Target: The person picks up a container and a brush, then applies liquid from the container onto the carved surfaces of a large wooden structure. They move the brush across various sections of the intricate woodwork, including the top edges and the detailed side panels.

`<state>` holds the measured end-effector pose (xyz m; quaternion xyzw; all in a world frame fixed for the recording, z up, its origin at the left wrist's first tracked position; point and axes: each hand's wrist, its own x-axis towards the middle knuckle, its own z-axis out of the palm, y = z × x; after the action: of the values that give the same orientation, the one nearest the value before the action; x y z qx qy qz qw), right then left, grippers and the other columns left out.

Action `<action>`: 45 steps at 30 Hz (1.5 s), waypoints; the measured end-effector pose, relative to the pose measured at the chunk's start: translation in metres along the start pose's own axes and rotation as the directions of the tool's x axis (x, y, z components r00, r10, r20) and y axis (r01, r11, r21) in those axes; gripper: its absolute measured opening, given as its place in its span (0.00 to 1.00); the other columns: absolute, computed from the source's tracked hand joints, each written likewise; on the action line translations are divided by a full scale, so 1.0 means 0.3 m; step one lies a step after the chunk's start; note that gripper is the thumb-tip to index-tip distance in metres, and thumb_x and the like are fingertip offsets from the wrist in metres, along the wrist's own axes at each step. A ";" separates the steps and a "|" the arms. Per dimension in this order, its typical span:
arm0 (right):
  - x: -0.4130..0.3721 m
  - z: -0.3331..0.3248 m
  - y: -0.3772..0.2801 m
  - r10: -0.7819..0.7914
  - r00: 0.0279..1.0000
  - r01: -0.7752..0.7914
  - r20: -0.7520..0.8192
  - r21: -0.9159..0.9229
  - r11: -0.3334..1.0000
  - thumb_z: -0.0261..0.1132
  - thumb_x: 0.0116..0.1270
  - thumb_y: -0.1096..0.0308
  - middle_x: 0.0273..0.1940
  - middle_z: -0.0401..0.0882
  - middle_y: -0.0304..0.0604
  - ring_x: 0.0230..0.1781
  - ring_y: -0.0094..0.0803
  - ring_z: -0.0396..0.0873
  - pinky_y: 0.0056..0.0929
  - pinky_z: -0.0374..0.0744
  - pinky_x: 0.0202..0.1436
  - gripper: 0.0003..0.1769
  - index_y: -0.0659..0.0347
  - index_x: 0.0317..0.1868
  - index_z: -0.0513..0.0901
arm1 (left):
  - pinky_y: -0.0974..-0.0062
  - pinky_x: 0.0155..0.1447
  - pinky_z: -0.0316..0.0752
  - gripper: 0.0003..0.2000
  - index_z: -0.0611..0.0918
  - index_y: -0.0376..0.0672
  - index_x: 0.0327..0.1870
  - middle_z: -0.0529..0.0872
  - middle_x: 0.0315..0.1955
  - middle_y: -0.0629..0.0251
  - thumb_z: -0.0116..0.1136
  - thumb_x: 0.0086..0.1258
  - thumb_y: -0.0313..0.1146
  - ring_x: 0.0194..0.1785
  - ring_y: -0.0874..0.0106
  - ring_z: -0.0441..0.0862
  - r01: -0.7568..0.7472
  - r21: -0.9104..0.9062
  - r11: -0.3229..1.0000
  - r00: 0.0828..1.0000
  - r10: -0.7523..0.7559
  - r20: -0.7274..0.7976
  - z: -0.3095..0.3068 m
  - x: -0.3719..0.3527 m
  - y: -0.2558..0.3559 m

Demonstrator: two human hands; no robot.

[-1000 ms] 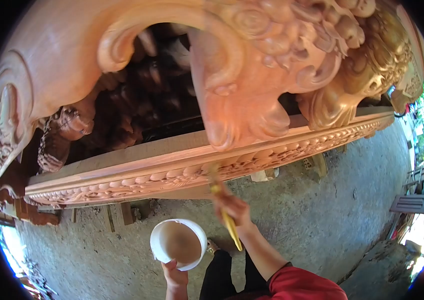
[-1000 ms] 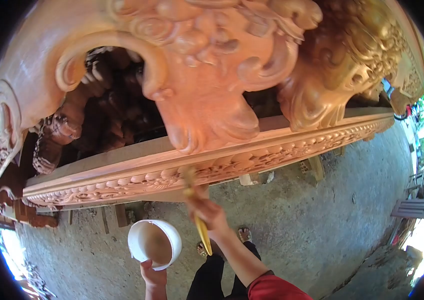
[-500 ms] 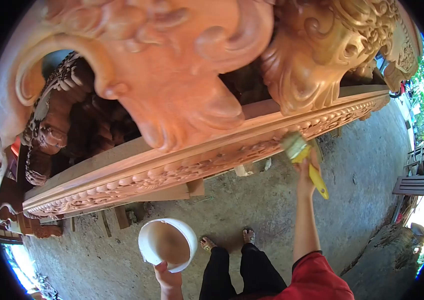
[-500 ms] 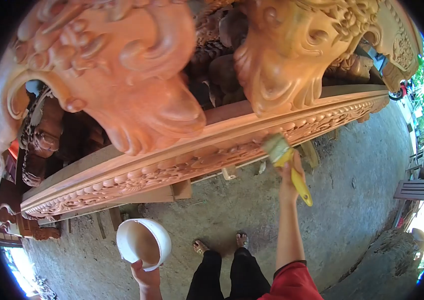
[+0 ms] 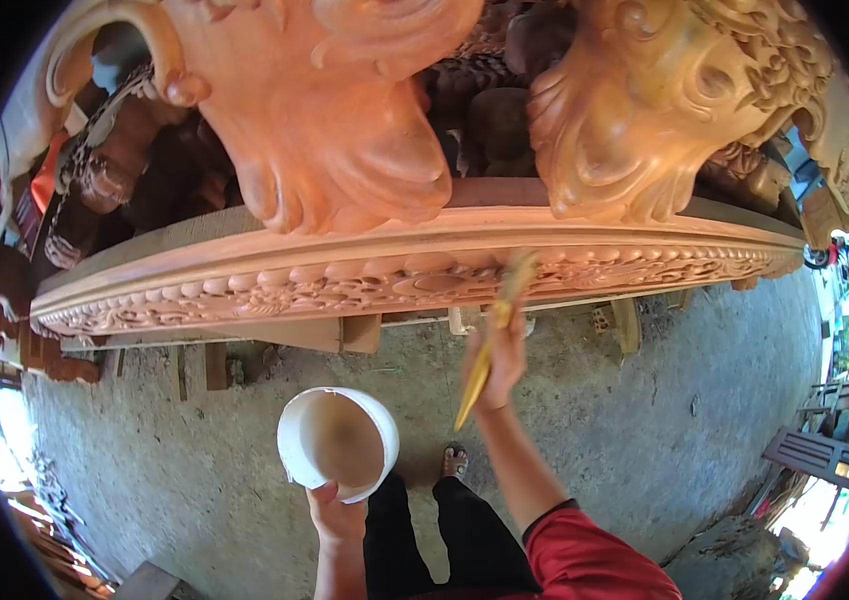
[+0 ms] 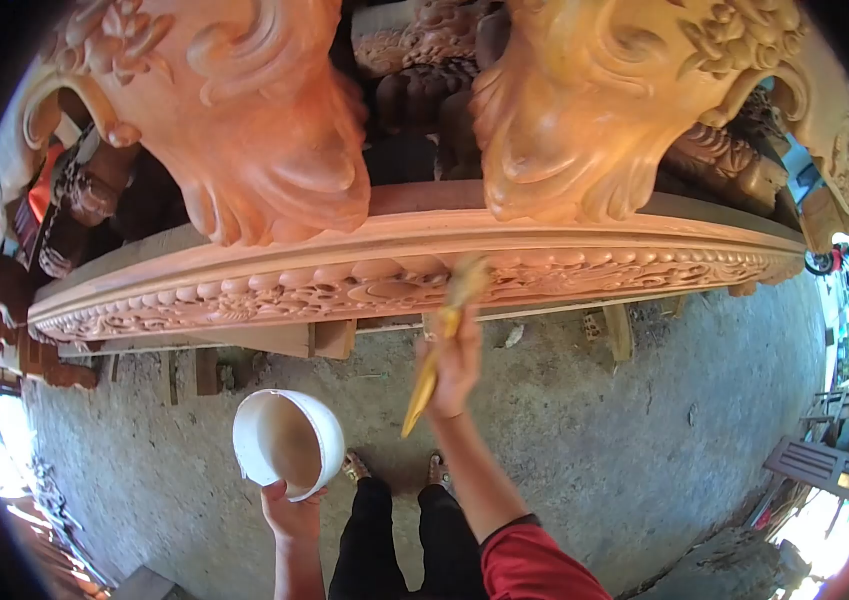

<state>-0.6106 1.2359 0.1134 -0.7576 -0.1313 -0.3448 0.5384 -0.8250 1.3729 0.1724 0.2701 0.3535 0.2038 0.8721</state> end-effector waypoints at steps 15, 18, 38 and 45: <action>0.008 -0.188 0.144 0.048 0.910 -0.170 0.413 0.264 0.949 0.62 0.57 0.71 0.49 0.75 0.47 0.48 0.34 0.75 0.23 0.77 0.51 0.15 0.57 0.47 0.77 | 0.63 0.33 0.77 0.26 0.63 0.42 0.57 0.73 0.48 0.57 0.44 0.54 0.35 0.46 0.62 0.76 -0.185 0.079 0.979 0.968 0.196 -0.157 -0.143 -0.066 0.046; 0.096 -0.420 0.155 0.449 0.872 -0.407 0.195 -0.218 0.887 0.58 0.61 0.66 0.50 0.73 0.48 0.47 0.30 0.74 0.26 0.75 0.51 0.17 0.62 0.51 0.74 | 0.62 0.36 0.77 0.26 0.63 0.42 0.57 0.71 0.51 0.58 0.46 0.53 0.34 0.49 0.63 0.74 -0.174 0.151 0.973 0.983 0.181 -0.035 -0.154 -0.050 0.034; 0.076 -0.053 -0.659 0.167 0.585 -0.610 0.794 0.295 0.736 0.65 0.51 0.73 0.32 0.81 0.47 0.27 0.25 0.78 0.20 0.77 0.30 0.12 0.67 0.38 0.80 | 0.71 0.59 0.60 0.35 0.59 0.33 0.59 0.69 0.51 0.58 0.59 0.47 0.32 0.57 0.68 0.66 -0.055 0.220 0.974 0.994 0.034 0.100 -0.193 0.041 0.176; -0.106 0.114 -0.719 0.292 0.421 -0.675 0.859 0.081 0.733 0.62 0.55 0.74 0.35 0.81 0.47 0.32 0.25 0.78 0.21 0.76 0.38 0.10 0.67 0.39 0.80 | 0.70 0.61 0.58 0.38 0.58 0.33 0.60 0.68 0.53 0.57 0.62 0.47 0.36 0.59 0.67 0.64 -0.084 0.289 0.954 0.990 0.046 0.135 -0.363 0.085 0.344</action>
<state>-0.7437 1.3557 0.2425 -0.6969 -0.1977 0.2465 0.6438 -0.9041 1.5019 0.1573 0.4204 0.3149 0.1603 0.8357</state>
